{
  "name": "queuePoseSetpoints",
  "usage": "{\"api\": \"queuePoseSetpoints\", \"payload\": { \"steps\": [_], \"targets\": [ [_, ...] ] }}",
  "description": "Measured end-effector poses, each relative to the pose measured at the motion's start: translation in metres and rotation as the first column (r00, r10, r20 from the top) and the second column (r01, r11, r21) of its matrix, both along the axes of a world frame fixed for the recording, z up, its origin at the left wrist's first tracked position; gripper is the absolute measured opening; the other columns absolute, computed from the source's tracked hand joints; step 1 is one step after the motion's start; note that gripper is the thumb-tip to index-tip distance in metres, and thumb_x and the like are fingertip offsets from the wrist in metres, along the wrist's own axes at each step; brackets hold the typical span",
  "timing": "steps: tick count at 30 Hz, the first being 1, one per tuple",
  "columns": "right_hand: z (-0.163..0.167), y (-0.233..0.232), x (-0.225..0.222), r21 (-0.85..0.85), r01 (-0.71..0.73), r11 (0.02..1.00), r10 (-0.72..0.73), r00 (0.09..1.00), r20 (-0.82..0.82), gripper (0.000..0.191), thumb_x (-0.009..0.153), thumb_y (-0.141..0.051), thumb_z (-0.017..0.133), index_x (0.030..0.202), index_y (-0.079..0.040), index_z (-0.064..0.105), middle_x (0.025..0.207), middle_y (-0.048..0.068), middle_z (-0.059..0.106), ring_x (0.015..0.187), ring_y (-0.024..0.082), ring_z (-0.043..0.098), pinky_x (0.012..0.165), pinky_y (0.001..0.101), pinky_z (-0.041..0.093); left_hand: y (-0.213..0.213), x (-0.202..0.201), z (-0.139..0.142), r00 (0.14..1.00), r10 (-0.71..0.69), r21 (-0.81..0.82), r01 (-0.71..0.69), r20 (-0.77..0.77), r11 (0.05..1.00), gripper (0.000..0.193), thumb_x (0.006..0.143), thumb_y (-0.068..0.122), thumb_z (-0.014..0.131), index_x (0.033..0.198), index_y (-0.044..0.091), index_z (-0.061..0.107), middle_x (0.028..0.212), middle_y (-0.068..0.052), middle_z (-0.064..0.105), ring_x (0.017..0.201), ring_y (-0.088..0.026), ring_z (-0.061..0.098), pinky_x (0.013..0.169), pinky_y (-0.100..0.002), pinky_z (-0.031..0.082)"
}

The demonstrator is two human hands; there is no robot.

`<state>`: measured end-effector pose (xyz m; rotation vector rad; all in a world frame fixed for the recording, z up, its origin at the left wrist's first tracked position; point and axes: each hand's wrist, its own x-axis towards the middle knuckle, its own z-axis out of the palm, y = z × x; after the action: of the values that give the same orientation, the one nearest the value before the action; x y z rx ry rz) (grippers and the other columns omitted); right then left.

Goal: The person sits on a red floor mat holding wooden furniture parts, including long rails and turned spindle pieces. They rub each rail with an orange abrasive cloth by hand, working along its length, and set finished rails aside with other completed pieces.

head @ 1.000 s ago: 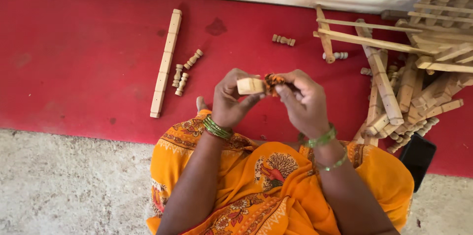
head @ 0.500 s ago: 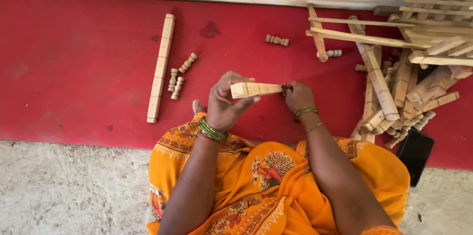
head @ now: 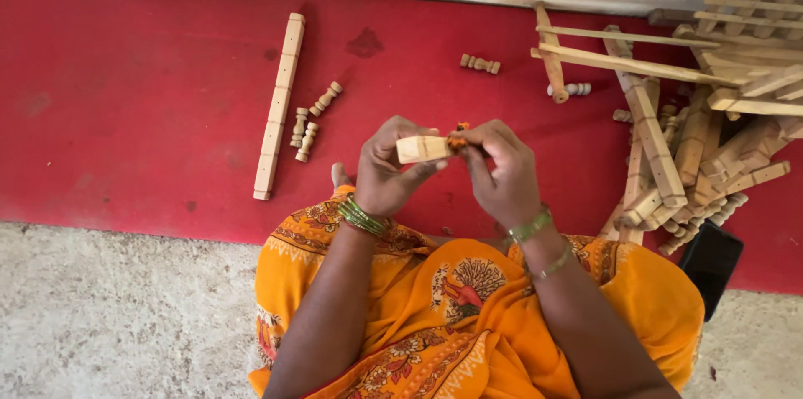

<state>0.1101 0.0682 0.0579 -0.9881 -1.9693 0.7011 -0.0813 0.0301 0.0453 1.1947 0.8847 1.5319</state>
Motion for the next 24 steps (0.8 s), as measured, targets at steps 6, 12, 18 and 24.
{"api": "queuePoseSetpoints", "payload": {
  "steps": [6, 12, 18, 24],
  "targets": [
    [-0.094, 0.038, 0.027, -0.090, 0.275, 0.957, -0.234, 0.919, 0.317, 0.010, 0.091, -0.003, 0.066, 0.099, -0.002, 0.071, 0.094, 0.014, 0.068, 0.080, 0.029, 0.067, 0.071, 0.0411, 0.055, 0.001, -0.005, -0.004, 0.999, -0.031, 0.093, 0.034, -0.032, 0.995, 0.022, 0.090, -0.003, 0.081, 0.101, 0.005, 0.064, 0.099, -0.001, 0.066, 0.096, -0.009, 0.069, 0.107, -0.032, 0.056],
    [-0.097, 0.036, 0.024, -0.107, 0.311, 0.944, -0.273, 0.923, 0.270, 0.010, 0.090, -0.004, 0.066, 0.098, -0.001, 0.071, 0.094, 0.015, 0.068, 0.083, 0.031, 0.067, 0.074, 0.0422, 0.054, 0.001, -0.007, -0.003, 0.997, 0.002, 0.090, 0.005, -0.076, 0.996, 0.023, 0.085, -0.003, 0.081, 0.103, 0.004, 0.068, 0.102, -0.002, 0.065, 0.095, -0.010, 0.066, 0.088, -0.028, 0.058],
    [0.008, -0.008, -0.007, 0.132, -0.011, 0.991, 0.031, 0.988, -0.152, 0.015, 0.095, -0.001, 0.062, 0.106, 0.001, 0.072, 0.091, 0.008, 0.068, 0.070, 0.013, 0.063, 0.056, 0.0233, 0.052, 0.000, -0.001, -0.001, 0.999, -0.019, 0.029, 0.020, -0.028, 0.999, 0.025, 0.084, -0.004, 0.082, 0.101, 0.006, 0.068, 0.104, -0.002, 0.067, 0.097, -0.010, 0.067, 0.089, -0.028, 0.058],
    [0.002, -0.007, -0.011, 0.198, -0.018, 0.980, 0.038, 0.995, -0.093, 0.012, 0.095, 0.004, 0.061, 0.103, 0.000, 0.069, 0.093, 0.008, 0.067, 0.072, 0.011, 0.065, 0.056, 0.0202, 0.056, 0.001, -0.007, -0.002, 0.996, 0.039, 0.105, -0.030, -0.077, 0.994, 0.022, 0.086, -0.003, 0.083, 0.100, 0.006, 0.070, 0.104, -0.002, 0.065, 0.102, -0.012, 0.067, 0.098, -0.031, 0.057]
  ]
}}
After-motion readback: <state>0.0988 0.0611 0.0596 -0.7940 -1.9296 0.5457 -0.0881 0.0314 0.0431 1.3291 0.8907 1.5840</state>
